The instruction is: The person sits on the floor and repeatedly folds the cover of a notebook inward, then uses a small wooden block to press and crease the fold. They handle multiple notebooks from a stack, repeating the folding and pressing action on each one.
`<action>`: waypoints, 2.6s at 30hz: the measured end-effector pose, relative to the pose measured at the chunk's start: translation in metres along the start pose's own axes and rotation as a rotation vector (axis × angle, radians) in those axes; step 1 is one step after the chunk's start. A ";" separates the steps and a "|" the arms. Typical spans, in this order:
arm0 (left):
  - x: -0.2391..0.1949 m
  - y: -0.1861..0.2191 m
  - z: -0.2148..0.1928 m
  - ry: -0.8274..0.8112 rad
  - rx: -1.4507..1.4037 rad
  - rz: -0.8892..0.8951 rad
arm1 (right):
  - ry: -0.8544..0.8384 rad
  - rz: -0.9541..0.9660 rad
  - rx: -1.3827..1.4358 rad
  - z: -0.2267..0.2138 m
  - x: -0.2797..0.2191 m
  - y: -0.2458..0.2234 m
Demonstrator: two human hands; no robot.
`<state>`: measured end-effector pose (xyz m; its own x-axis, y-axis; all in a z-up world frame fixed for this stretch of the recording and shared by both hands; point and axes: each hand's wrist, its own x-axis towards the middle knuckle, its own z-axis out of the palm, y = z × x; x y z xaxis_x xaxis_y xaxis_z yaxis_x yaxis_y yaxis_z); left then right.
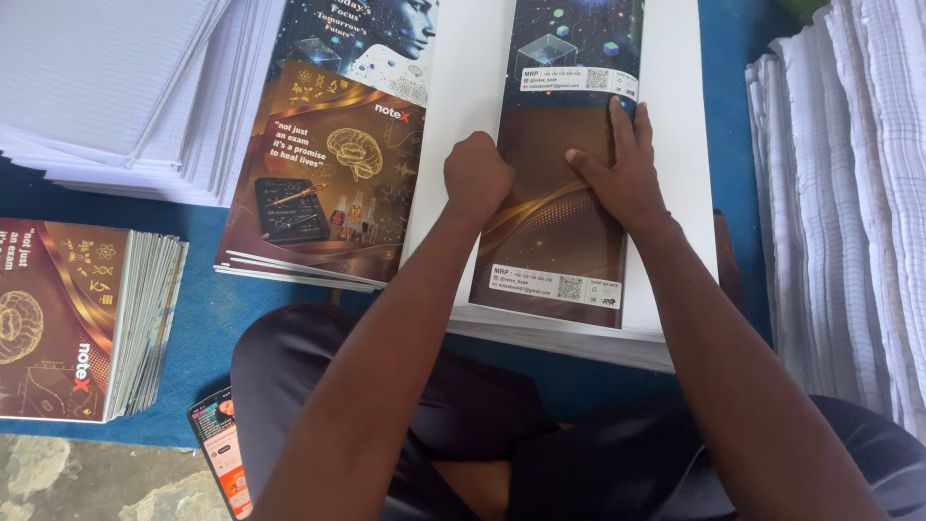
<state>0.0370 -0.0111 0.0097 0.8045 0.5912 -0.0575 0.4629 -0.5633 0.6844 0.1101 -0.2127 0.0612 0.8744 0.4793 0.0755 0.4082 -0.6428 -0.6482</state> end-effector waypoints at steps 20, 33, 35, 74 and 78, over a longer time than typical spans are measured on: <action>-0.001 -0.008 0.002 0.026 -0.051 -0.003 | 0.022 -0.015 -0.082 0.004 -0.001 -0.004; -0.003 -0.014 0.014 0.079 -0.087 0.043 | -0.010 -0.005 -0.223 0.011 -0.003 0.002; -0.004 -0.016 0.017 0.129 -0.086 0.074 | -0.023 -0.006 -0.259 0.012 -0.003 0.003; 0.014 0.093 -0.027 -0.489 0.495 0.175 | -0.173 -0.190 -0.573 0.008 0.024 0.045; 0.026 0.093 -0.010 -0.500 0.648 0.177 | -0.196 -0.176 -0.525 0.012 0.027 0.057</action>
<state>0.0972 -0.0416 0.0792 0.8849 0.2236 -0.4086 0.3142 -0.9342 0.1692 0.1536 -0.2293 0.0171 0.7372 0.6752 -0.0260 0.6619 -0.7294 -0.1729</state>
